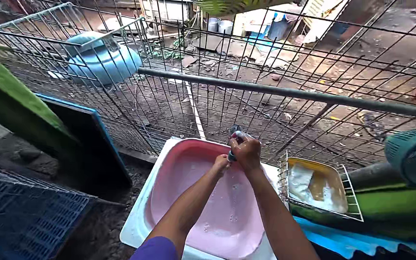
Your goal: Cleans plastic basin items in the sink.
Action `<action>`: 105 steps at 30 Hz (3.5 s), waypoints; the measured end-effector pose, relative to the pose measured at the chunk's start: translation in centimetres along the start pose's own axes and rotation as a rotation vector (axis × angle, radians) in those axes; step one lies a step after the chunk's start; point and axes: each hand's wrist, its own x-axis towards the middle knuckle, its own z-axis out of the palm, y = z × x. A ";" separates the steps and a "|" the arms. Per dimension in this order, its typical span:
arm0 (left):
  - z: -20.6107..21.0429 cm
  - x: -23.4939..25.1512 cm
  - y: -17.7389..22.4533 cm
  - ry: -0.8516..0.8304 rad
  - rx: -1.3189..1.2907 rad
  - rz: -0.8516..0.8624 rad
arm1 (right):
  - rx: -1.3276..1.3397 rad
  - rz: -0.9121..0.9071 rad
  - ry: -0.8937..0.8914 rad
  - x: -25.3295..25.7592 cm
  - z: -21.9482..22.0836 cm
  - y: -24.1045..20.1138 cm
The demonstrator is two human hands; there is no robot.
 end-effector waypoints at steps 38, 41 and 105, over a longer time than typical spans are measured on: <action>3.0 -3.4 1.3 0.345 0.127 0.206 | 0.834 0.742 -0.041 -9.2 7.7 5.7; 1.0 -4.5 3.1 0.346 0.089 0.199 | 0.830 0.726 -0.051 -9.4 8.4 4.7; -16.3 -12.8 -5.9 0.158 -0.198 -0.302 | -0.436 0.051 0.316 -20.6 -12.9 7.8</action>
